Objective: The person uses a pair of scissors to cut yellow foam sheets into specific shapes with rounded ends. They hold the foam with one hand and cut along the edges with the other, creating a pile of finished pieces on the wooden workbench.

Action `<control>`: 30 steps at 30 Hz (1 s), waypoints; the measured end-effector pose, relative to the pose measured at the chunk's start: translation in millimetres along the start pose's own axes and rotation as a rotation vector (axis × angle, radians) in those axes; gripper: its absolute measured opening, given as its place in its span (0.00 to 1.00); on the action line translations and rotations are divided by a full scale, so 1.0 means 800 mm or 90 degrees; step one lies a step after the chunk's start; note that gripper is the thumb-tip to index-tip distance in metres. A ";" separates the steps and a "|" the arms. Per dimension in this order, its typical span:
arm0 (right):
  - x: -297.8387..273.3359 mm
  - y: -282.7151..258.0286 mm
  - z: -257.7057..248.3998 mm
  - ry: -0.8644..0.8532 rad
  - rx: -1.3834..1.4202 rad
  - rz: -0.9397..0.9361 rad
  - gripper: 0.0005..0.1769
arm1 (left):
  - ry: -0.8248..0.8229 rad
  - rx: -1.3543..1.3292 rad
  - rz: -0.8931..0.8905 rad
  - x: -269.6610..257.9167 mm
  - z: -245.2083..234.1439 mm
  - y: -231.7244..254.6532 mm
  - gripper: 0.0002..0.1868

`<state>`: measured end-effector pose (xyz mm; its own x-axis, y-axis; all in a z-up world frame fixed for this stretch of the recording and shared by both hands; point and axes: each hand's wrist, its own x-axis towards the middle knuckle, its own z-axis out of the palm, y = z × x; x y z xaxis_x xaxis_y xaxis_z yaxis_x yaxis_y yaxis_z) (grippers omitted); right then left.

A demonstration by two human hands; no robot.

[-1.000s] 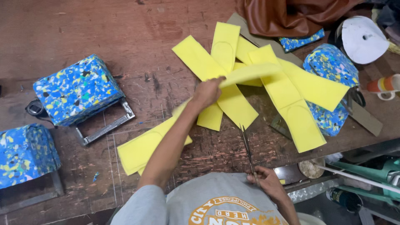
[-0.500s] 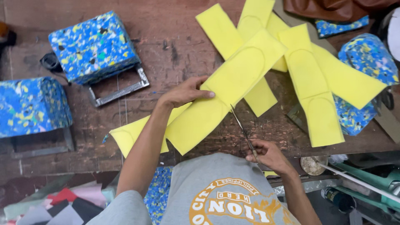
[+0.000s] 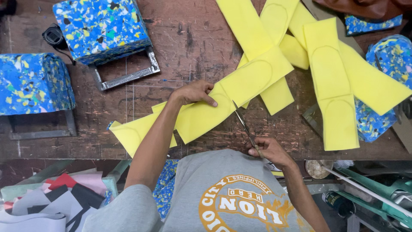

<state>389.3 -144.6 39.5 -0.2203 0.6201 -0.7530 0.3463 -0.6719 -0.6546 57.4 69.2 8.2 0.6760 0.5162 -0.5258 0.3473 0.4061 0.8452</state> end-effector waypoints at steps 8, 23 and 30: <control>0.003 -0.012 0.007 0.014 -0.008 -0.011 0.25 | -0.016 -0.006 0.019 0.013 0.006 -0.020 0.26; 0.002 -0.006 0.008 0.017 0.037 -0.007 0.24 | -0.047 -0.018 0.007 0.008 0.006 -0.017 0.24; 0.001 -0.011 0.008 0.043 0.010 0.009 0.24 | -0.039 -0.024 0.010 0.006 0.010 -0.011 0.25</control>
<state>380.2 -140.8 44.1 -0.1532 0.6355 -0.7568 0.3342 -0.6873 -0.6449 62.7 62.4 -1.2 0.7203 0.4763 -0.5043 0.3118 0.4271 0.8488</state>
